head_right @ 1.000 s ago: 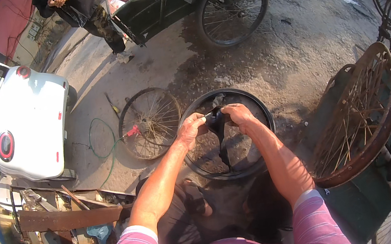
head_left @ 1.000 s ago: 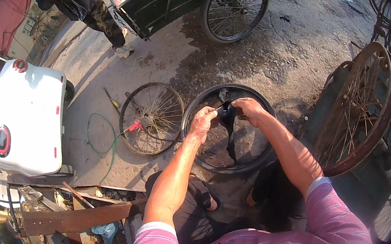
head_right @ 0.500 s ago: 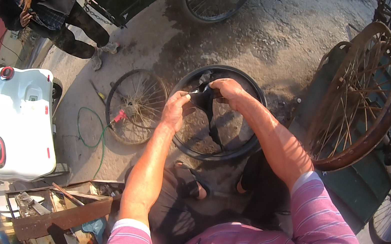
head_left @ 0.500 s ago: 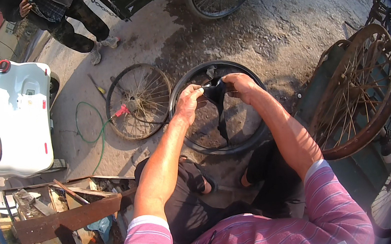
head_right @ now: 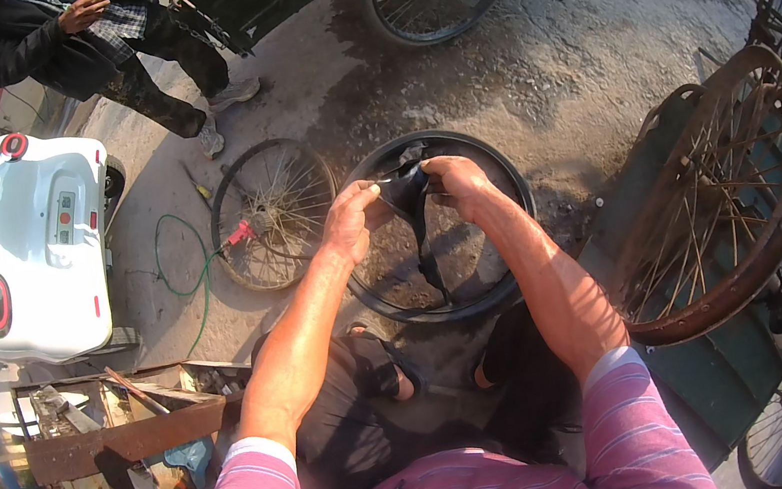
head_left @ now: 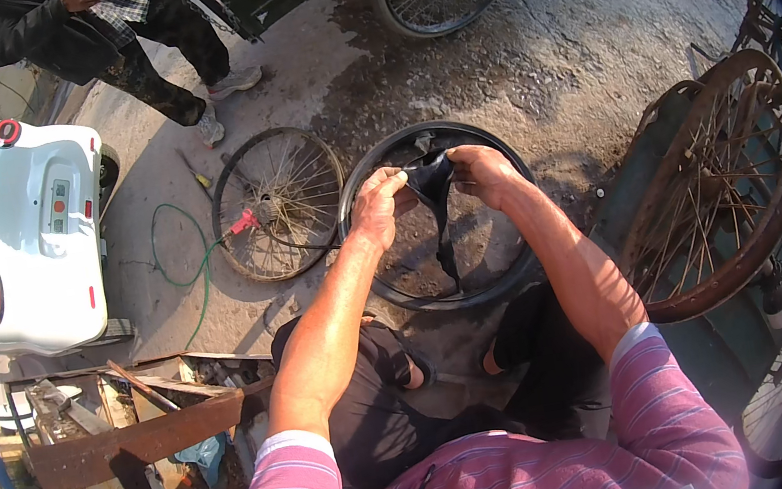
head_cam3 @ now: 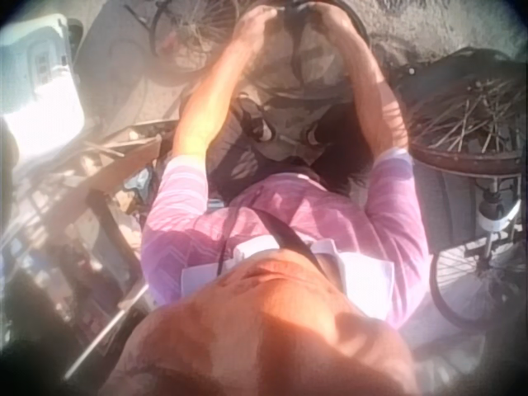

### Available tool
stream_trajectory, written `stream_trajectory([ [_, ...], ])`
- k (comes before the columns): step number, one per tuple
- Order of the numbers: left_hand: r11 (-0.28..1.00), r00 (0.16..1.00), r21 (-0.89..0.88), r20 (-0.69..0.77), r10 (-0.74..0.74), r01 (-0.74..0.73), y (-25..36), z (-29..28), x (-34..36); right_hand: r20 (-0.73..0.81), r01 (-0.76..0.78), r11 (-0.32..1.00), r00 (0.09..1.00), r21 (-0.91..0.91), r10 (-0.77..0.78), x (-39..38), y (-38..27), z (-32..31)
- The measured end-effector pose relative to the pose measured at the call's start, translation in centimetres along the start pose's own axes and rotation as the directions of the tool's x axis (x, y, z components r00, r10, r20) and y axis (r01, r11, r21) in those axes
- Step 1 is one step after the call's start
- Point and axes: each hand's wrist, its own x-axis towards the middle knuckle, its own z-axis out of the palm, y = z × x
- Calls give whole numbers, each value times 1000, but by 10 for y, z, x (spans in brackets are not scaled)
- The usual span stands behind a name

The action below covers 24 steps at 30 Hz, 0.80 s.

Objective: The person inflates a bicycle wheel using a hand pump, then uses a metal rod to pry the tire off the rim. They remove the inner tube and inspect it, then receive a small white item from another person.

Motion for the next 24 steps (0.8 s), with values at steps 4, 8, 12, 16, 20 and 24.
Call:
stream_trajectory([
  [4,1000,999,-17,40,-20,21,4,2,-4,57,66,980,997,-190,-56,-14,0,7],
  [8,998,999,-51,44,-21,23,5,3,-3,124,144,914,987,-379,-104,-17,3,8],
  [12,996,1000,-86,13,-10,11,6,0,-2,99,146,887,989,-437,-114,-31,0,16],
  [16,992,999,-123,-41,-5,0,12,1,1,103,186,815,983,-548,-155,-31,3,15],
  [20,989,998,-143,-65,10,-20,14,1,2,113,267,670,958,-692,-265,-32,12,17],
  [24,989,994,-139,-95,46,-59,14,7,0,28,209,588,953,-782,-302,-42,19,33],
])
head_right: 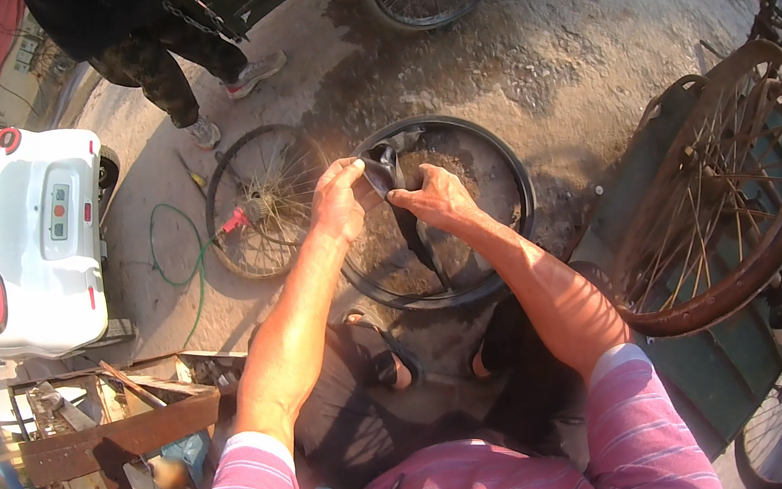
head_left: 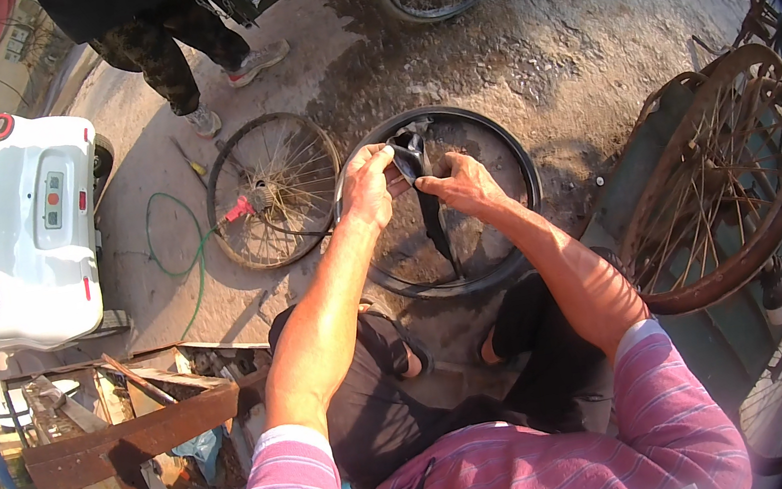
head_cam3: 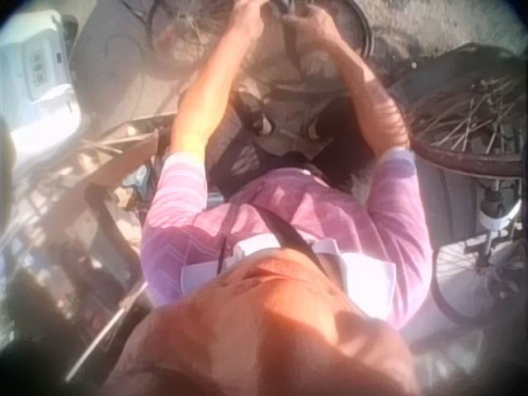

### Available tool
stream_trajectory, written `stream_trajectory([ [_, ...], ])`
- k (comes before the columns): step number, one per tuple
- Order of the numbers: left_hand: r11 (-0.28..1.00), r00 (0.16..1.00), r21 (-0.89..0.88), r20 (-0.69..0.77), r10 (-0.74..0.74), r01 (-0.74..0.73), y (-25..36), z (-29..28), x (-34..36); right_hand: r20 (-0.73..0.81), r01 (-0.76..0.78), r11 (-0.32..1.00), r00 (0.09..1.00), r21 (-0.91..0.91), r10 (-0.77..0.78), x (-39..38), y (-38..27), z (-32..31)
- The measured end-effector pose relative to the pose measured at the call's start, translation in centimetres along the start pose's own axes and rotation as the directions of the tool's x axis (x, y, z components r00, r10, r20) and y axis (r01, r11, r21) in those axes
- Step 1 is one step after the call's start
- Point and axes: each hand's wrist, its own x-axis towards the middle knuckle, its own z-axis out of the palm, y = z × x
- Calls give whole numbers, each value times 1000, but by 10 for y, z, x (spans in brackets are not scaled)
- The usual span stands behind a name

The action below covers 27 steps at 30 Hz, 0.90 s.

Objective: The person inflates a bicycle wheel using a hand pump, then uses a metal rod to pry the tire off the rim. They remove the inner tube and inspect it, then receive a small white item from another person.

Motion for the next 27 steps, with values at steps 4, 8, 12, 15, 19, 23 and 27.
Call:
stream_trajectory([
  [4,1000,1000,2,-8,28,-28,-1,5,0,-62,97,995,993,-36,-99,-1,-6,0],
  [8,999,999,39,-14,28,-28,-4,3,3,-38,61,995,997,-75,-64,-1,-8,-4],
  [12,998,998,21,-1,61,-61,-1,10,2,-39,97,995,994,-37,-98,2,-5,-11],
  [15,997,999,59,-9,42,-42,2,6,4,-4,107,993,994,-40,-107,1,-6,-13],
  [19,997,999,66,-38,36,-34,5,0,1,29,128,991,991,-35,-127,-3,-8,-12],
  [23,996,1000,82,-4,29,-29,11,-8,-4,52,137,990,989,-33,-135,-8,-13,-13],
  [27,995,1000,101,6,25,-25,13,-12,-6,47,144,989,988,9,-145,-13,-16,-14],
])
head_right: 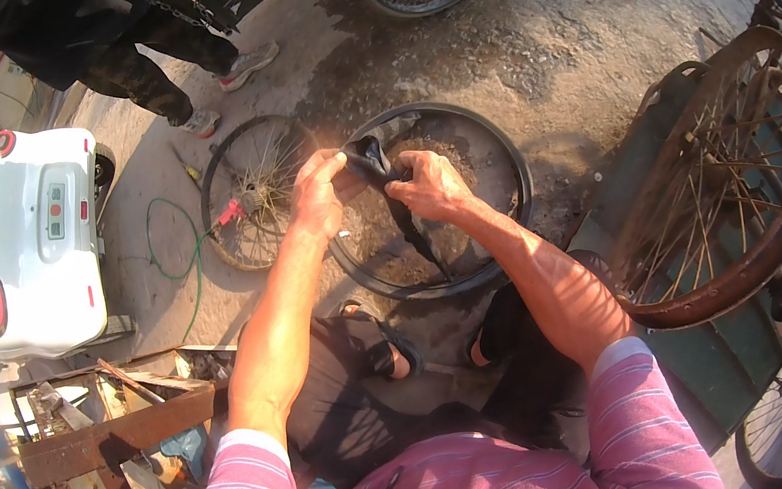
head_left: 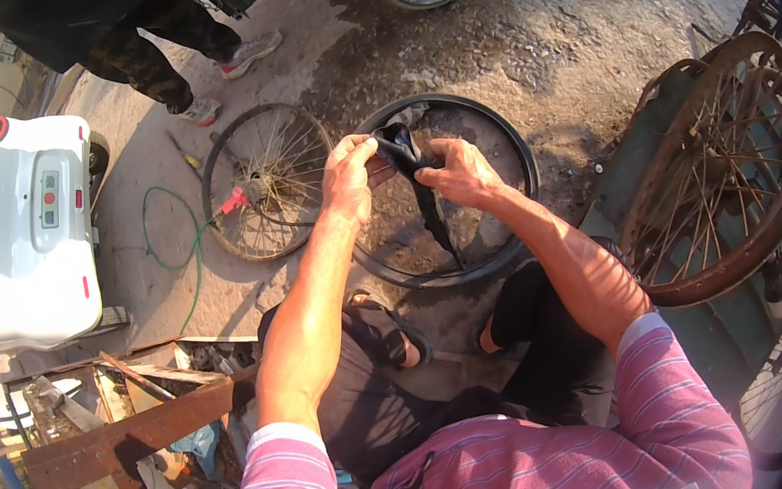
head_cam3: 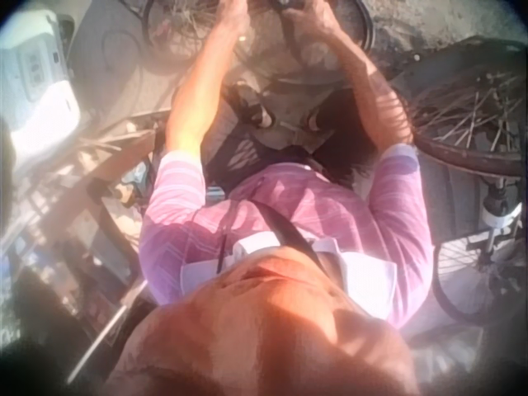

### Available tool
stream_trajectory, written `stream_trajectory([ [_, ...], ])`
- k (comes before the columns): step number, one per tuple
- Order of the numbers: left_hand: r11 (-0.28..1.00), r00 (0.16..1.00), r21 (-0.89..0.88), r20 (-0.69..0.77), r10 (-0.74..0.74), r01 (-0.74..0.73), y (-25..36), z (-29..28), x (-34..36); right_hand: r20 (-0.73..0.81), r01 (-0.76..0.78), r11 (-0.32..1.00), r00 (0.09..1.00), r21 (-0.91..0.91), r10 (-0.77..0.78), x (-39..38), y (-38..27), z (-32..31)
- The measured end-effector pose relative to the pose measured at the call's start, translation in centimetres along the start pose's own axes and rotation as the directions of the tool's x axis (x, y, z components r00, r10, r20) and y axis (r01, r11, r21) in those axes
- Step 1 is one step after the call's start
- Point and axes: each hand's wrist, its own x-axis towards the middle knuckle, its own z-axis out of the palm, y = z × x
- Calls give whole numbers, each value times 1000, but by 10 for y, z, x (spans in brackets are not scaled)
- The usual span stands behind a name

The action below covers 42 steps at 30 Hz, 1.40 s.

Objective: The person inflates a bicycle wheel using a hand pump, then uses a metal rod to pry the tire off the rim. They remove the inner tube and inspect it, then receive a small white item from another person.

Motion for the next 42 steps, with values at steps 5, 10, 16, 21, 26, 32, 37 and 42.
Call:
stream_trajectory([
  [5,997,1000,78,7,4,-5,3,-4,-2,34,-1,999,999,-46,3,-2,0,3],
  [10,990,1000,140,26,14,-17,5,-4,-12,79,-13,997,997,-82,19,-1,3,3],
  [16,994,1000,107,-27,5,-2,6,-11,-12,65,31,998,997,-62,-27,1,13,8],
  [21,997,998,75,-60,13,-9,13,-13,-12,78,-34,997,996,-64,39,3,10,5],
  [26,997,992,-49,-114,58,-64,24,-22,-1,95,-45,997,994,-70,52,6,16,4],
  [32,967,961,-163,-227,159,-198,61,-33,7,145,-118,987,980,-109,133,12,31,12],
  [37,924,939,-235,-242,244,-301,87,-19,17,187,-408,848,854,-338,485,20,122,21],
  [42,904,924,-243,-247,293,-352,99,-18,7,182,-653,645,633,-397,752,-6,165,46],
])
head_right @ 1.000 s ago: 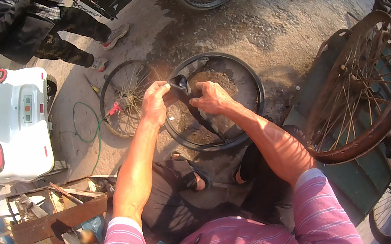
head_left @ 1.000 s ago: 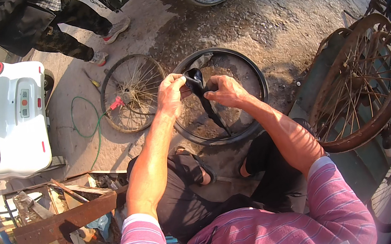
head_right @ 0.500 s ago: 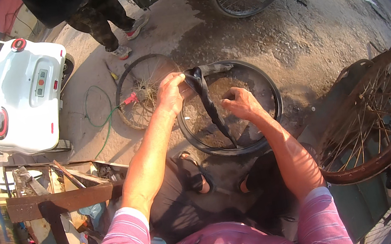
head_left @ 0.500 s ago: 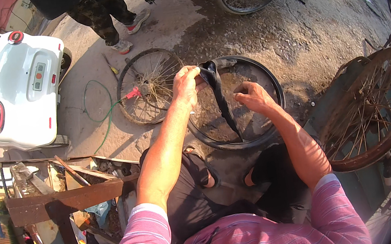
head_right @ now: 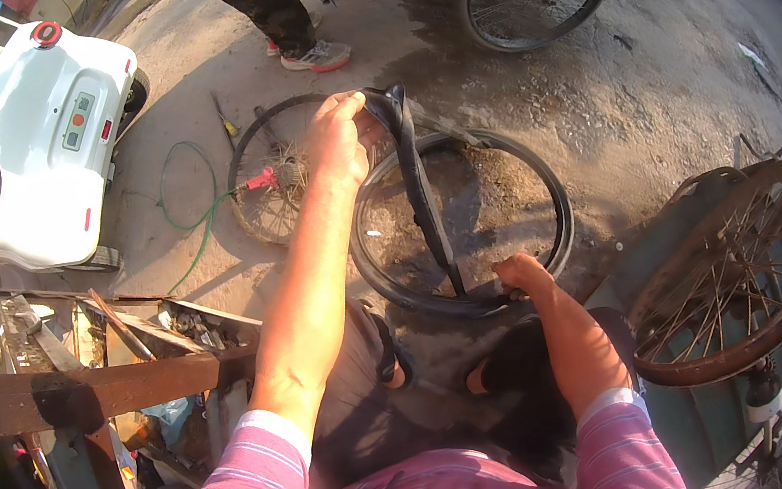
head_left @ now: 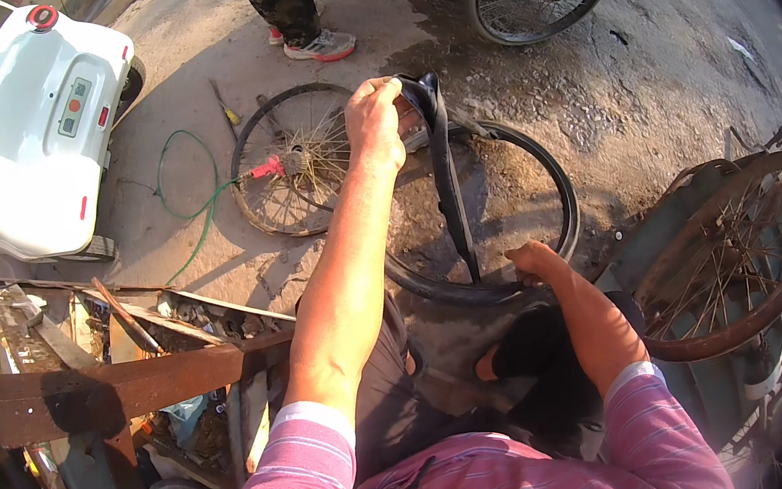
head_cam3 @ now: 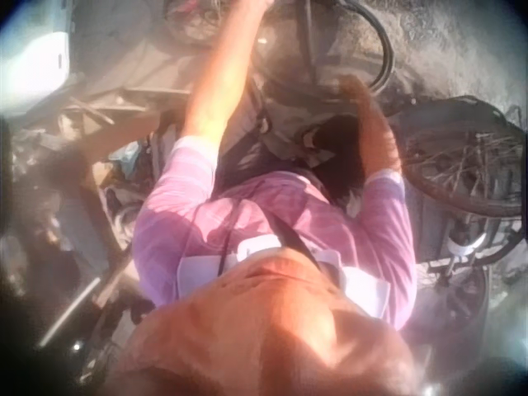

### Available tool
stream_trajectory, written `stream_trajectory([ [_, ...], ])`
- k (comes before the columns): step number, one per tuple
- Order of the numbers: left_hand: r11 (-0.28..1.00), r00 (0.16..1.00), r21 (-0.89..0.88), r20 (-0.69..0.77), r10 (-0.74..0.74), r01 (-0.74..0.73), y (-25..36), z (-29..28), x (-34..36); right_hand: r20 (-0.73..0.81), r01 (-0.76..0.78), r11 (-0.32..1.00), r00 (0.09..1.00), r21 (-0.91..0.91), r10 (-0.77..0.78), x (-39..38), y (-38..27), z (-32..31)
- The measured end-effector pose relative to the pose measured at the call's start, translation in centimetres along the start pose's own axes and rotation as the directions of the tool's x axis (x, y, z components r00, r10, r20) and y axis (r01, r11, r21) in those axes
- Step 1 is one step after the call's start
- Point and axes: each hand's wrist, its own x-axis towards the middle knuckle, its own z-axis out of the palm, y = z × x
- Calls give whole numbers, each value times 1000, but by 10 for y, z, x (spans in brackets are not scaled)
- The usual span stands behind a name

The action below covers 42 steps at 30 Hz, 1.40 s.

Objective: The person inflates a bicycle wheel using a hand pump, then uses a metal rod to pry the tire off the rim. They remove the inner tube and inspect it, then receive a small white item from another person.

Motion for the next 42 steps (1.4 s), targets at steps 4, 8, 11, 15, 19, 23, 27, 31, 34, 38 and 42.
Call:
stream_trajectory([
  [4,997,998,45,5,-59,58,-5,-4,-2,-352,80,995,931,-59,-96,14,37,50],
  [8,997,997,24,-14,-76,76,-10,-13,-1,-586,77,996,809,37,-41,4,61,85],
  [11,997,996,5,22,-82,82,-9,-5,-3,-630,-50,962,746,269,215,18,95,109],
  [15,999,998,26,34,-43,42,3,3,-18,-435,-60,775,799,629,415,12,84,102],
  [19,999,984,8,173,29,-31,30,27,-51,-322,-54,833,907,551,272,19,66,101],
  [23,993,952,-68,287,110,-95,55,56,-80,-182,68,531,969,845,166,65,80,116],
  [27,976,923,-89,316,219,-201,98,54,-110,-33,39,280,999,959,-29,29,22,105],
  [31,922,860,-170,333,387,-348,142,52,-144,-75,113,126,960,986,-270,13,-41,96],
  [34,863,814,-95,295,500,-496,160,41,-159,-143,220,206,932,953,-333,-13,-96,90],
  [38,719,721,61,112,684,-692,186,10,-157,-294,401,276,887,874,-356,-72,-196,83],
  [42,553,574,337,-44,818,-762,207,-28,-144,-244,504,508,835,699,-493,-97,-285,81],
])
